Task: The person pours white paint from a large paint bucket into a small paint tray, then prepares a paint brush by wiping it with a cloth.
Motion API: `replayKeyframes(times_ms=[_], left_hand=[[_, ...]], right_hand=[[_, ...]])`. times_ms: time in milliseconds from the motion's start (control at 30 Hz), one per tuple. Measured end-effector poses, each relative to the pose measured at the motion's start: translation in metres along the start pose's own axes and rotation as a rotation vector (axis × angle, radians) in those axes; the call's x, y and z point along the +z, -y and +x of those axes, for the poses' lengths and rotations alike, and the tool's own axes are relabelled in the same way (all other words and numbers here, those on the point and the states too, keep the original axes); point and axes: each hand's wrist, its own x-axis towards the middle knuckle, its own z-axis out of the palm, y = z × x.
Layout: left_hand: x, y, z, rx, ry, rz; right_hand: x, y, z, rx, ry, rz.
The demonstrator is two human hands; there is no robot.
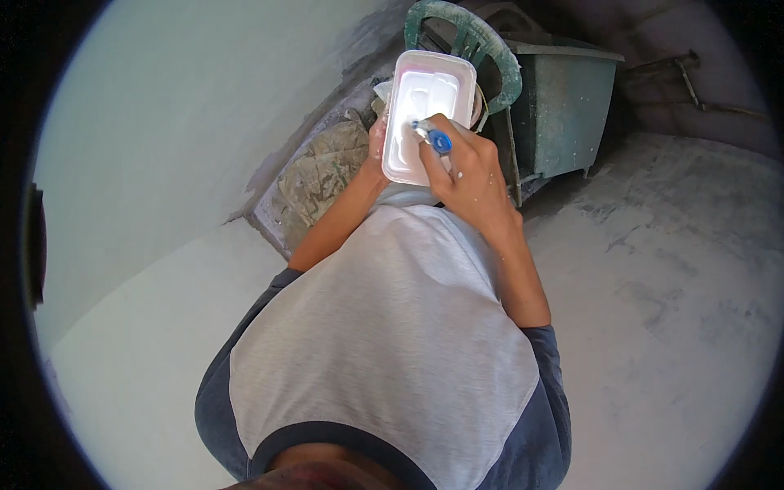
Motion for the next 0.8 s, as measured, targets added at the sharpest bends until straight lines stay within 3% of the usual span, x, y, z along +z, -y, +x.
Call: replayKeyframes(times_ms=[67,133,267,300,400,600,667,733,800], left_hand=[[0.002,0.001,0.002,0.009,-0.015,0.048],[-0.006,0.002,0.007,-0.100,0.268,-0.247],[-0.015,-0.003,0.010,-0.080,0.249,-0.196],[-0.005,-0.004,0.005,0.019,0.000,0.142],[-0.008,-0.007,0.010,0.007,0.055,0.019],[-0.006,0.008,0.013,0.047,-0.038,0.153],[-0.008,0.010,0.013,-0.014,0.034,0.082],[-0.001,0.009,0.010,-0.026,-0.158,0.200],[0.003,0.006,0.010,-0.018,-0.151,0.235]], right_hand=[[0.002,-0.004,0.006,-0.021,-0.002,0.066],[-0.001,-0.013,0.021,-0.044,-0.059,0.039],[-0.015,-0.016,0.034,-0.048,-0.174,-0.087],[-0.018,-0.018,0.032,-0.029,-0.175,-0.105],[-0.022,-0.018,0.018,-0.024,-0.102,-0.145],[-0.008,-0.008,0.001,-0.053,-0.024,0.059],[-0.011,-0.019,0.010,-0.076,-0.060,0.059],[-0.018,-0.024,0.021,-0.058,-0.171,0.002],[-0.027,-0.025,0.024,-0.024,-0.187,-0.053]])
